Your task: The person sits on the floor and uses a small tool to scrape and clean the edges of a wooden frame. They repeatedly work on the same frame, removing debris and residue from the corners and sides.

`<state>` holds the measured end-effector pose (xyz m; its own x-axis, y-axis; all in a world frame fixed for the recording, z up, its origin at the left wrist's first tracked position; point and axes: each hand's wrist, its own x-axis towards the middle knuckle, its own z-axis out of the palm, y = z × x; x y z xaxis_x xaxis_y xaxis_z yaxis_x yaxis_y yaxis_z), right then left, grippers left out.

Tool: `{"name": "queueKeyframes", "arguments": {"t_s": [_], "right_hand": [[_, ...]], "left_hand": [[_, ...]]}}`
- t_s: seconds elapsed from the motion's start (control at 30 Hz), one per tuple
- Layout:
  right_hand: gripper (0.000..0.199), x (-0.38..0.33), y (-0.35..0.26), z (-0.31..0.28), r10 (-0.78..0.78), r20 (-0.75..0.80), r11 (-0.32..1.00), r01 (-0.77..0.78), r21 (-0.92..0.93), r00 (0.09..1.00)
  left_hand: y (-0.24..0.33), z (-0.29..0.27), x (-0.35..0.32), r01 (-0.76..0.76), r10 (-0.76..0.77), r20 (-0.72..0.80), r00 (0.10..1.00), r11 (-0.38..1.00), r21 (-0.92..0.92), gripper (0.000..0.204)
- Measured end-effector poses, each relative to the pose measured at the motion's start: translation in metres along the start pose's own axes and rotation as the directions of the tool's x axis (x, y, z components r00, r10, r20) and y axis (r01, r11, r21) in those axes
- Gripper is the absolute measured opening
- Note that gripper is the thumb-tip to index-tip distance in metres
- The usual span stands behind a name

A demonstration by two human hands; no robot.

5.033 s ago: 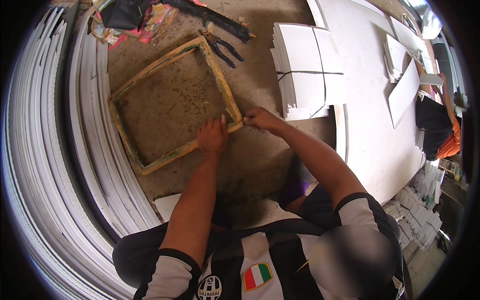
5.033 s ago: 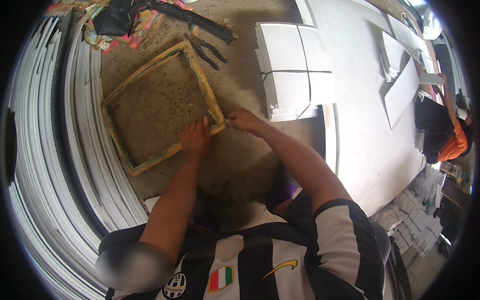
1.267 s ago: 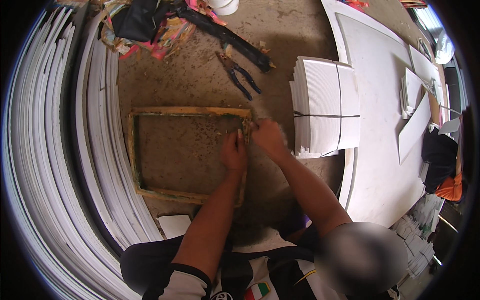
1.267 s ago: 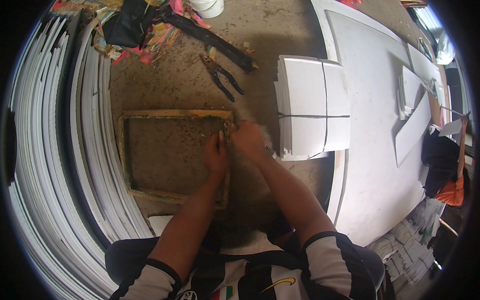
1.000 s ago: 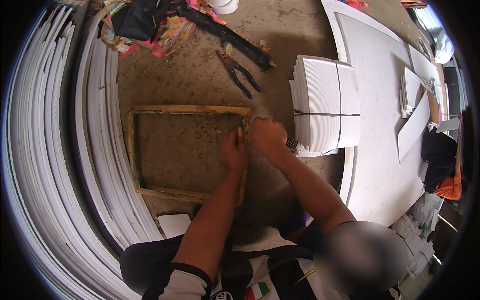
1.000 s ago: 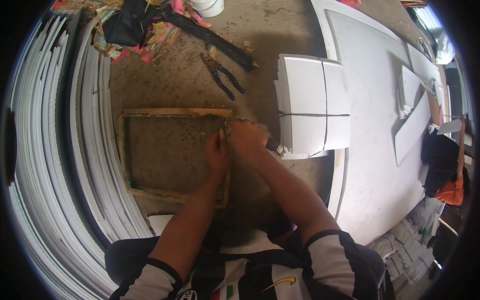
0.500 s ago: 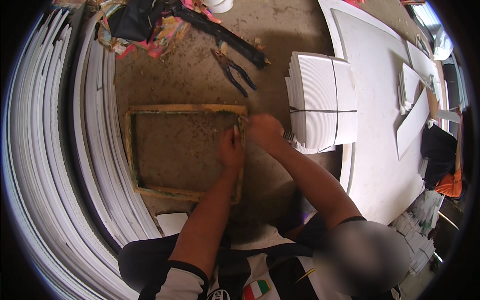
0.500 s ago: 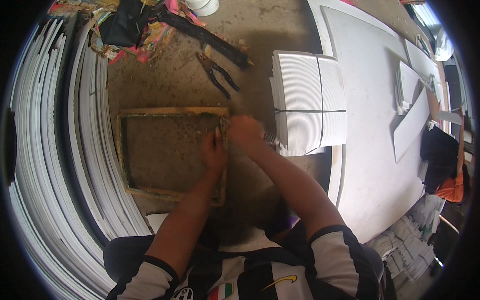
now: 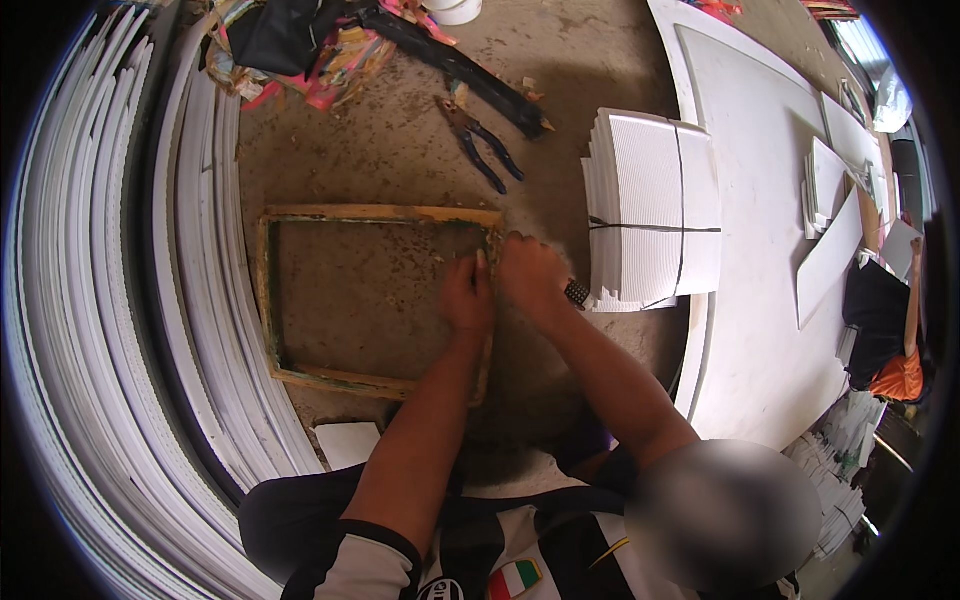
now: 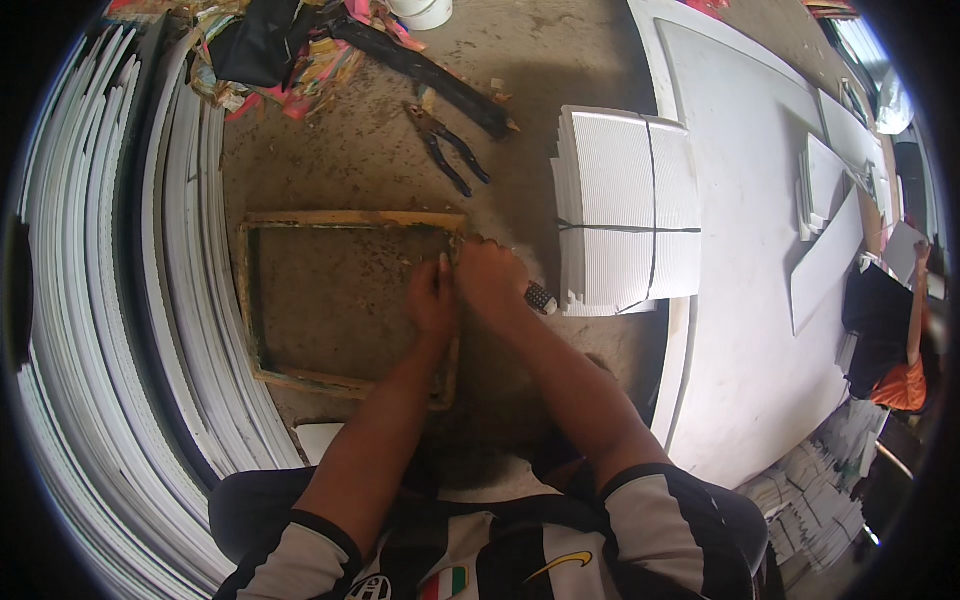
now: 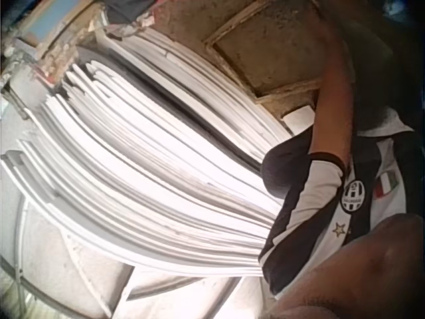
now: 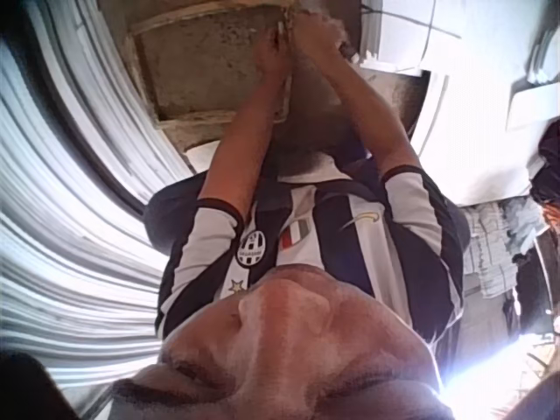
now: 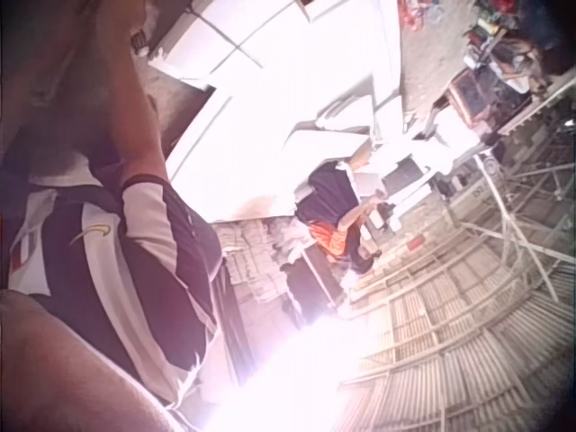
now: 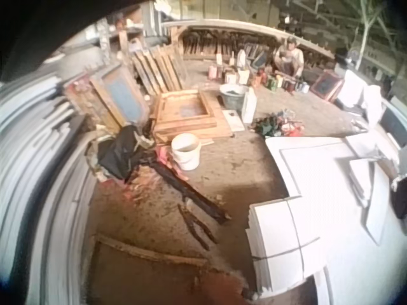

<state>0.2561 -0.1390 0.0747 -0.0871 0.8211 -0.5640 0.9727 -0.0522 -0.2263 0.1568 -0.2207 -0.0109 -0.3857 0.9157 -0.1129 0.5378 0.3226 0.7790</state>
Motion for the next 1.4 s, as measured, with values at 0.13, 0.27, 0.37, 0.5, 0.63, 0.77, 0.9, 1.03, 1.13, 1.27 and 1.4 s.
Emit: {"name": "queueKeyframes", "arguments": {"t_s": [0.13,0.27,0.37,0.5,0.63,0.77,0.9,1.03,1.13,1.27,1.4], "right_hand": [[0.029,0.005,0.009,0.007,-0.053,-0.002,0.998,0.053,-0.042,0.999],[0.027,0.015,0.018,-0.013,-0.133,0.052,0.989,0.136,-0.062,0.99],[0.027,0.018,0.014,-0.017,-0.174,0.038,0.983,0.176,-0.044,0.984],[0.028,0.051,0.04,0.014,-0.179,-0.035,0.914,0.179,0.365,0.983],[0.029,0.038,0.012,-0.026,-0.145,-0.044,0.963,0.152,0.224,0.988],[0.028,0.043,0.028,-0.018,-0.247,-0.095,0.962,0.232,-0.14,0.964],[0.026,0.03,0.01,-0.03,-0.224,-0.026,0.961,0.216,-0.173,0.974],[0.027,0.023,0.004,-0.035,-0.207,0.041,0.96,0.211,-0.183,0.978],[0.028,0.02,0.008,-0.03,-0.185,0.028,0.967,0.187,-0.174,0.982],[0.028,0.021,0.012,-0.024,-0.166,0.003,0.975,0.165,-0.149,0.986],[0.027,0.022,0.013,-0.024,-0.223,0.003,0.959,0.22,-0.18,0.975]], "left_hand": [[0.005,-0.002,-0.003,0.015,-0.015,0.01,1.0,1.0,0.007,0.025],[0.006,-0.002,-0.002,0.032,-0.032,0.002,0.999,0.999,-0.006,0.027],[-0.002,0.0,-0.002,0.053,-0.052,0.014,0.999,0.998,-0.027,0.029],[0.012,-0.003,0.0,0.028,-0.027,0.022,0.999,0.996,-0.081,0.028],[-0.006,-0.002,-0.001,0.011,-0.011,-0.023,1.0,1.0,-0.002,0.024],[0.0,0.003,0.0,0.003,-0.003,-0.021,1.0,1.0,0.011,0.023],[-0.006,0.001,0.0,-0.007,0.008,-0.032,0.999,0.999,0.05,0.025],[-0.001,-0.001,-0.001,0.036,-0.036,0.001,0.999,0.999,0.04,0.025],[0.002,-0.002,-0.001,0.036,-0.036,0.004,0.999,0.998,0.042,0.025],[0.002,-0.002,0.001,0.023,-0.022,-0.011,1.0,0.999,0.033,0.026],[0.001,-0.002,0.0,0.027,-0.027,0.0,1.0,0.999,0.026,0.026]]}}
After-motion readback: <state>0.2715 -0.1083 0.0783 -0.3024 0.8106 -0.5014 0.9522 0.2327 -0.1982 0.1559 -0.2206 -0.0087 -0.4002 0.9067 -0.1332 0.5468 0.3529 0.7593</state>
